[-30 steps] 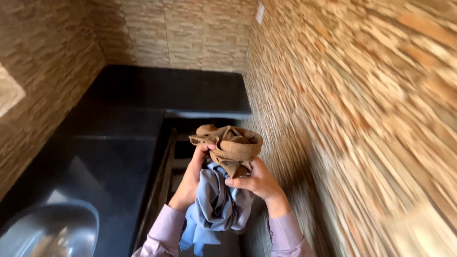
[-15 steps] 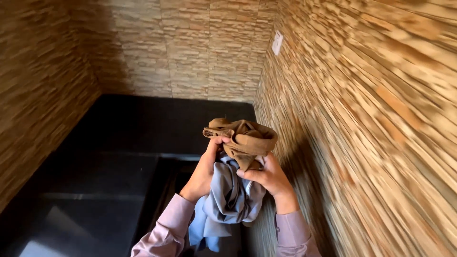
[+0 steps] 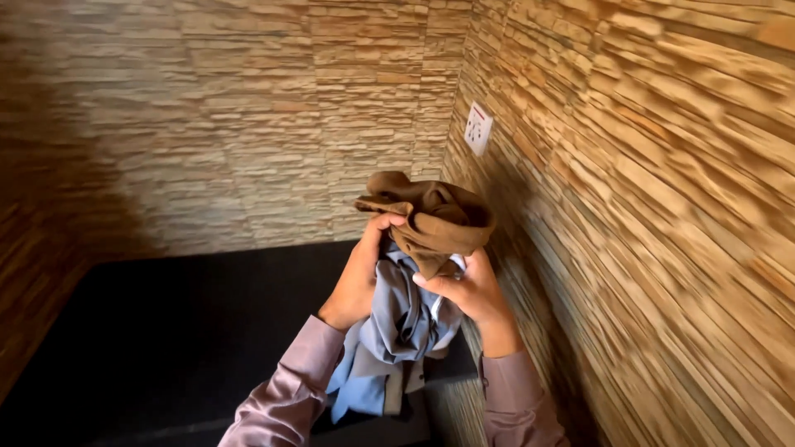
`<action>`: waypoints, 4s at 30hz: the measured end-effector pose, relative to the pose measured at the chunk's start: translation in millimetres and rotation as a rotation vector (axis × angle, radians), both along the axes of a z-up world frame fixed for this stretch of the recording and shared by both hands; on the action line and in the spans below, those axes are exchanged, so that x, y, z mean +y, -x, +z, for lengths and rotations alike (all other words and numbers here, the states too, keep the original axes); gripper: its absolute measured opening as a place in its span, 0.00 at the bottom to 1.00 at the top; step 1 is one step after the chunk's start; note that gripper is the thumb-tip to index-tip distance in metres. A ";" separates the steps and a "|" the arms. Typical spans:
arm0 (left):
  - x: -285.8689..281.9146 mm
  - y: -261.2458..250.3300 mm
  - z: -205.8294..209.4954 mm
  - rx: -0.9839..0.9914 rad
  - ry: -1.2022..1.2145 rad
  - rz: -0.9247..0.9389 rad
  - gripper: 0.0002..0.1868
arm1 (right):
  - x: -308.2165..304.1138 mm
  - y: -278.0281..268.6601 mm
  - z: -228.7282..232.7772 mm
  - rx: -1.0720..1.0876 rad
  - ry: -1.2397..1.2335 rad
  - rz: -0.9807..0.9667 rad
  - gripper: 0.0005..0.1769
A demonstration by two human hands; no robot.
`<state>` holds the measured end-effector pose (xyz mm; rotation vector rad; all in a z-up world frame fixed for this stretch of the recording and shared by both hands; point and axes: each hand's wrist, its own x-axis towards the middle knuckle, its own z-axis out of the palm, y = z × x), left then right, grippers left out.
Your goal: Taking various pieces of clothing and a blanket out of a wardrobe and placing them on a nearby counter.
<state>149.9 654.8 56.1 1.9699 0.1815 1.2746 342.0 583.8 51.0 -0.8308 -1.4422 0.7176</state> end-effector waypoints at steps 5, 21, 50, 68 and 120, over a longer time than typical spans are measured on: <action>78.1 -26.6 -37.8 0.095 -0.056 0.123 0.42 | 87.2 -31.3 -39.3 0.107 0.036 0.024 0.41; 199.2 -26.5 -345.4 1.200 0.484 0.477 0.68 | 212.7 -54.7 -256.8 -0.523 0.484 -0.372 0.54; 245.5 -50.0 -320.2 0.538 0.209 0.703 0.44 | 230.9 -27.8 -232.3 -0.341 0.370 -0.460 0.51; 173.8 -33.1 -300.4 0.498 0.215 0.362 0.33 | 204.8 -16.6 -296.0 -0.602 0.518 -0.658 0.19; -53.8 -116.1 -253.0 0.560 -0.440 -0.188 0.39 | -144.9 37.7 -233.0 -0.441 0.635 -1.190 0.30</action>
